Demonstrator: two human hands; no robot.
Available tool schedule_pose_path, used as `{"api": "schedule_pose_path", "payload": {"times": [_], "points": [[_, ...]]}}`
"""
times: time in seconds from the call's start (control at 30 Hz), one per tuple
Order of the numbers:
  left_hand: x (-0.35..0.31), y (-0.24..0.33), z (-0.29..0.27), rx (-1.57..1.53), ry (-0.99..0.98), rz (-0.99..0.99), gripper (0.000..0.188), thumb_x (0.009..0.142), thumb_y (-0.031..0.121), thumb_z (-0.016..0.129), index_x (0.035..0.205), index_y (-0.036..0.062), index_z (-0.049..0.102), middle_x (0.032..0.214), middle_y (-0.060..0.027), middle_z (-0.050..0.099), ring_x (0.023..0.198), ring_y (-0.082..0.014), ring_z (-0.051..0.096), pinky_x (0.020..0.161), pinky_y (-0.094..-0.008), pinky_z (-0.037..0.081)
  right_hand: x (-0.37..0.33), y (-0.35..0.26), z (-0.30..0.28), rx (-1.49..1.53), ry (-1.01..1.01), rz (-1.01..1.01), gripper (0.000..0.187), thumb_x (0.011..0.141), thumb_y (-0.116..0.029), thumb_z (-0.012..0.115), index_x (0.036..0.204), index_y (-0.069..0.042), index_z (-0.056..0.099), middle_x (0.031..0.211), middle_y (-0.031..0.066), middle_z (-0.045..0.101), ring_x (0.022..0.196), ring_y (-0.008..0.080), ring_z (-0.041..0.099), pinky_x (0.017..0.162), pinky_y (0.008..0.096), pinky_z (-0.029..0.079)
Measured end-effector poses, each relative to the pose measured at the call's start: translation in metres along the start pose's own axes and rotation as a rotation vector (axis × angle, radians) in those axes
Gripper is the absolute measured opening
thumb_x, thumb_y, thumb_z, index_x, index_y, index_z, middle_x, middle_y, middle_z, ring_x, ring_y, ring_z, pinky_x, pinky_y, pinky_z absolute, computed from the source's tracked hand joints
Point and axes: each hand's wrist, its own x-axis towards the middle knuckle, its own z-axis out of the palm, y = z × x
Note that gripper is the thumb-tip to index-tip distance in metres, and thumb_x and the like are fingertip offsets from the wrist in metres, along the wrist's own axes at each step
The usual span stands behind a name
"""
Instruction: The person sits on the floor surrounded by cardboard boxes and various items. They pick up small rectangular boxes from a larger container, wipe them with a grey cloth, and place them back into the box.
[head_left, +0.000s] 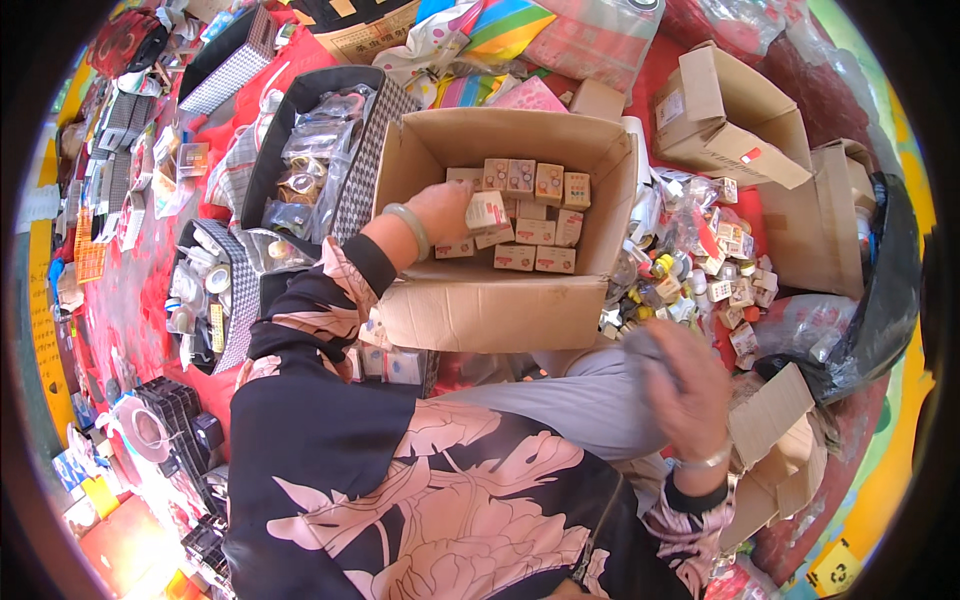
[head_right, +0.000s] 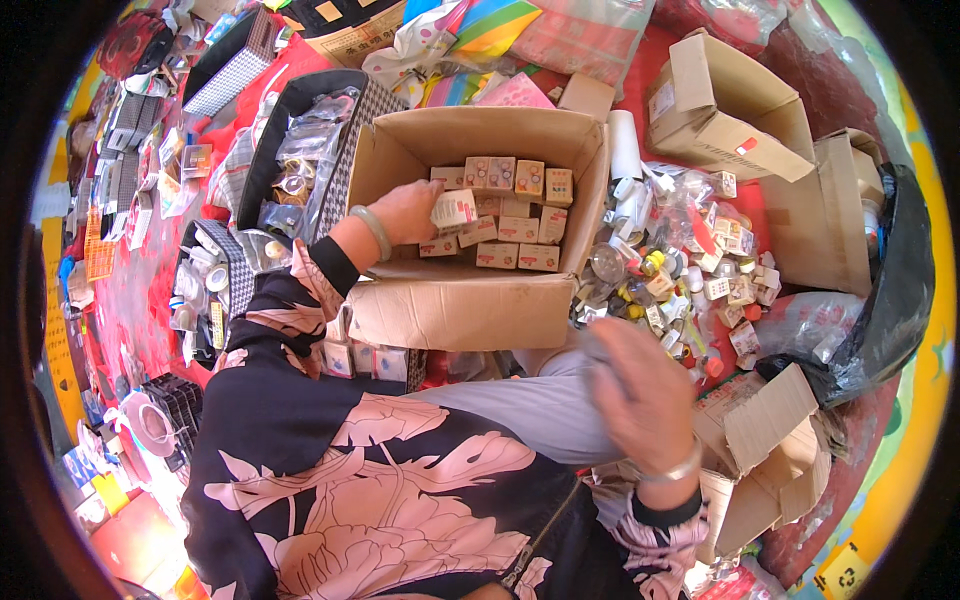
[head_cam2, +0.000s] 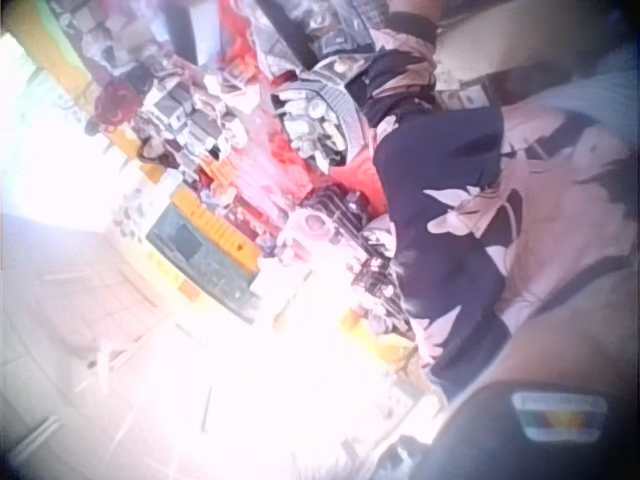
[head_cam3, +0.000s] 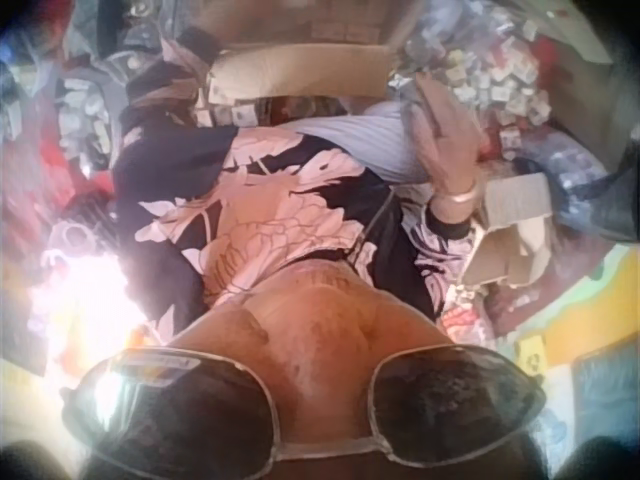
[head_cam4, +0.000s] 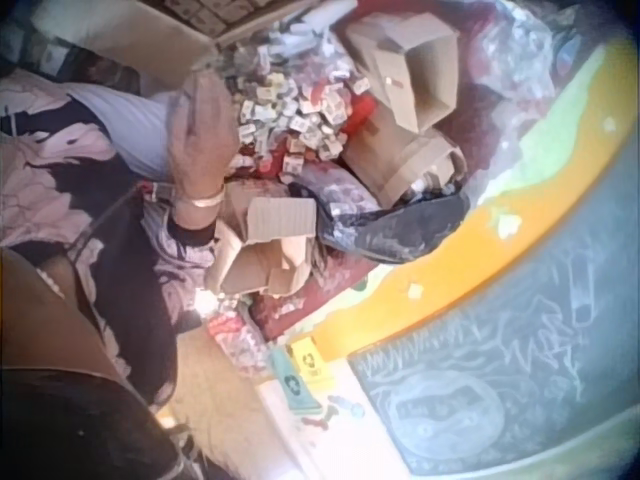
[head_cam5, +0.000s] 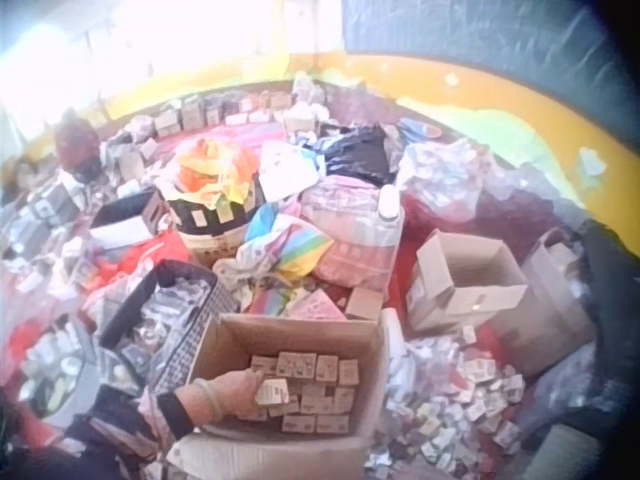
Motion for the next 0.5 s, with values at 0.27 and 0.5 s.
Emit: {"api": "schedule_pose_path", "payload": {"times": [0.27,0.5], "points": [[-0.001,0.021,0.000,0.143,-0.111,0.103,0.052,0.066,0.019,0.066,0.111,-0.0022,0.051,0.093,-0.0225,0.062,0.091,-0.0364,0.060,0.079,-0.0423,0.048,0.029,-0.007,0.082,-0.024,-0.348,-0.048,0.027,0.079,-0.016,0.057,0.104,-0.008,0.061,0.090,0.0116,0.064,0.077,0.0287,0.062,0.064,0.0362,0.049],[0.002,0.023,-0.022,-0.107,-0.088,-0.030,0.060,0.063,0.026,0.072,0.115,0.0025,0.052,0.098,-0.0211,0.062,0.097,-0.0353,0.058,0.084,-0.0405,0.046,0.030,0.012,0.088,0.150,-0.167,0.136,0.023,0.080,-0.022,0.053,0.098,-0.011,0.062,0.077,0.0136,0.063,0.071,0.0327,0.061,0.062,0.0421,0.048]]}}
